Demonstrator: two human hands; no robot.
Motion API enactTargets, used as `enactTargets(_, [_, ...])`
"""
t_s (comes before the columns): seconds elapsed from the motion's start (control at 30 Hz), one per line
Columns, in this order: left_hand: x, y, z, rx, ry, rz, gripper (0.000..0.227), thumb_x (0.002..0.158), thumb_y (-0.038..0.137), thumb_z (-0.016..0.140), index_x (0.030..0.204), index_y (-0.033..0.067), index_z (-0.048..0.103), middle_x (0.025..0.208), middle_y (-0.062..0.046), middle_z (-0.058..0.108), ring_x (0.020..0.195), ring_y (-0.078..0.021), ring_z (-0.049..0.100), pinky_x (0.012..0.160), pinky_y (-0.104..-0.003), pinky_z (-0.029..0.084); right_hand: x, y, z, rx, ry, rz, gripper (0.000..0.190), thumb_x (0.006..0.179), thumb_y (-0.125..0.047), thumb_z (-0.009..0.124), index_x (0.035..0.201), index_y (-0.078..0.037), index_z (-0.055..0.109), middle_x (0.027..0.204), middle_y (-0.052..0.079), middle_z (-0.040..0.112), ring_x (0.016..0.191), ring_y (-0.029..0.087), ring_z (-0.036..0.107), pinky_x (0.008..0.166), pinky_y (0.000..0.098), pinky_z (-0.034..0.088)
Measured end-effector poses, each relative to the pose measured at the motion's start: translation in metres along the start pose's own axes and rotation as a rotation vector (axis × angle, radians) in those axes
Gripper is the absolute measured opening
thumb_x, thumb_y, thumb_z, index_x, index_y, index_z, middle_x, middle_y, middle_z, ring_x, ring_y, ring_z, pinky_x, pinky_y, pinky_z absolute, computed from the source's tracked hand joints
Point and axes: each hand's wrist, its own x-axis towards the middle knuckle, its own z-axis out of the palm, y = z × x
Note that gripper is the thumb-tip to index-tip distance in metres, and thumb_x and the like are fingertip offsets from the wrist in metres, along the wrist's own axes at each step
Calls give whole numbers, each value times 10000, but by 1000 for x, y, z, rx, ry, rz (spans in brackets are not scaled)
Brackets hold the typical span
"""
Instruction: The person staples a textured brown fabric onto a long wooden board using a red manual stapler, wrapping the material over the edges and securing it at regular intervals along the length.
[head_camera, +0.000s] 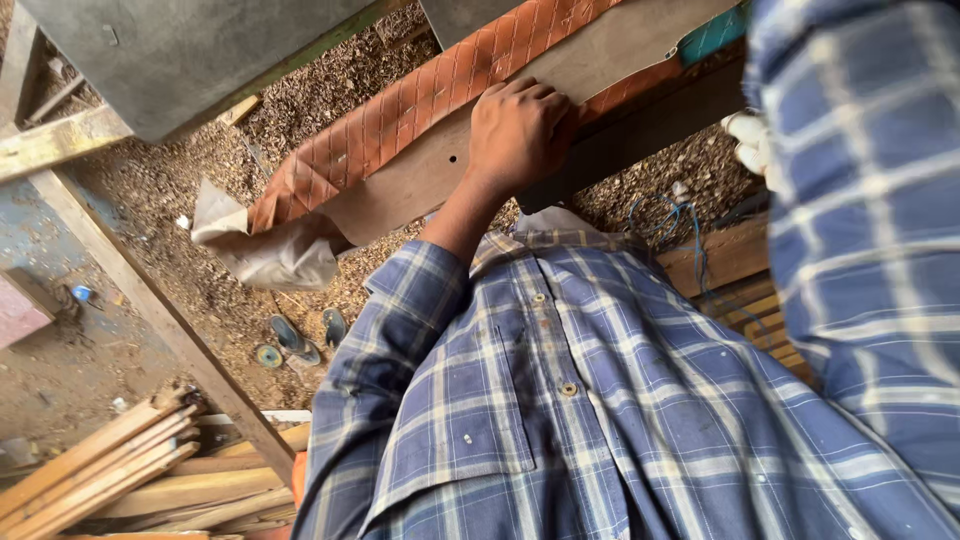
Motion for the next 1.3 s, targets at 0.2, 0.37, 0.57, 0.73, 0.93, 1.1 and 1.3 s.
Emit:
enactTargets(0.2, [3, -3, 3, -15, -11, 4, 210, 911, 274, 693, 792, 107, 737, 842, -62, 723, 889, -286, 683, 754, -432, 511, -35, -28, -48, 234, 64, 154, 254, 1019, -245, 711, 1061, 0, 660, 923, 54, 694, 813, 145, 656, 730, 315, 521])
enactTargets(0.37, [5, -6, 1, -50, -16, 9, 214, 925, 282, 695, 817, 103, 743, 862, -65, 729, 898, -280, 682, 773, -426, 515, -83, -63, -42, 585, -17, 617, 224, 1021, -216, 688, 1065, 3, 674, 903, 40, 709, 779, 110, 662, 700, 293, 525])
enactTargets(0.57, [2, -8, 4, -55, -25, -2, 252, 945, 315, 695, 807, 109, 744, 862, -63, 740, 892, -278, 688, 748, -430, 508, -116, -40, 11, 531, -42, 767, 333, 993, -287, 703, 1162, -3, 672, 942, 55, 734, 828, 112, 702, 739, 300, 564])
enactTargets(0.73, [2, -11, 6, -40, -35, 11, 245, 943, 312, 685, 822, 110, 751, 873, -61, 743, 906, -279, 688, 773, -430, 516, -106, -22, 15, 233, -109, 686, 352, 1013, -341, 723, 1132, -9, 723, 935, 90, 753, 840, 162, 723, 773, 344, 560])
enactTargets(0.93, [0, -13, 1, -58, -65, 3, 238, 947, 324, 691, 862, 117, 773, 909, -60, 746, 952, -275, 681, 802, -421, 511, -85, -22, 18, 228, -168, 721, 386, 1057, -401, 669, 1145, -26, 695, 889, 101, 739, 798, 186, 727, 758, 371, 565])
enactTargets(1.1, [0, -15, 1, -47, -72, 22, 209, 894, 322, 711, 889, 125, 780, 916, -53, 744, 967, -266, 675, 820, -418, 510, -85, -8, 22, -149, -293, 746, 548, 1011, -555, 668, 1074, -16, 746, 842, 236, 714, 821, 402, 716, 782, 479, 564])
enactTargets(1.3, [-8, -36, 25, 130, -251, 44, 142, 770, 251, 722, 822, 129, 773, 862, -100, 731, 829, -283, 699, 659, -447, 522, -108, 28, 44, -209, -265, 612, 625, 972, -642, 670, 1103, -36, 752, 841, 247, 701, 862, 473, 699, 808, 516, 556])
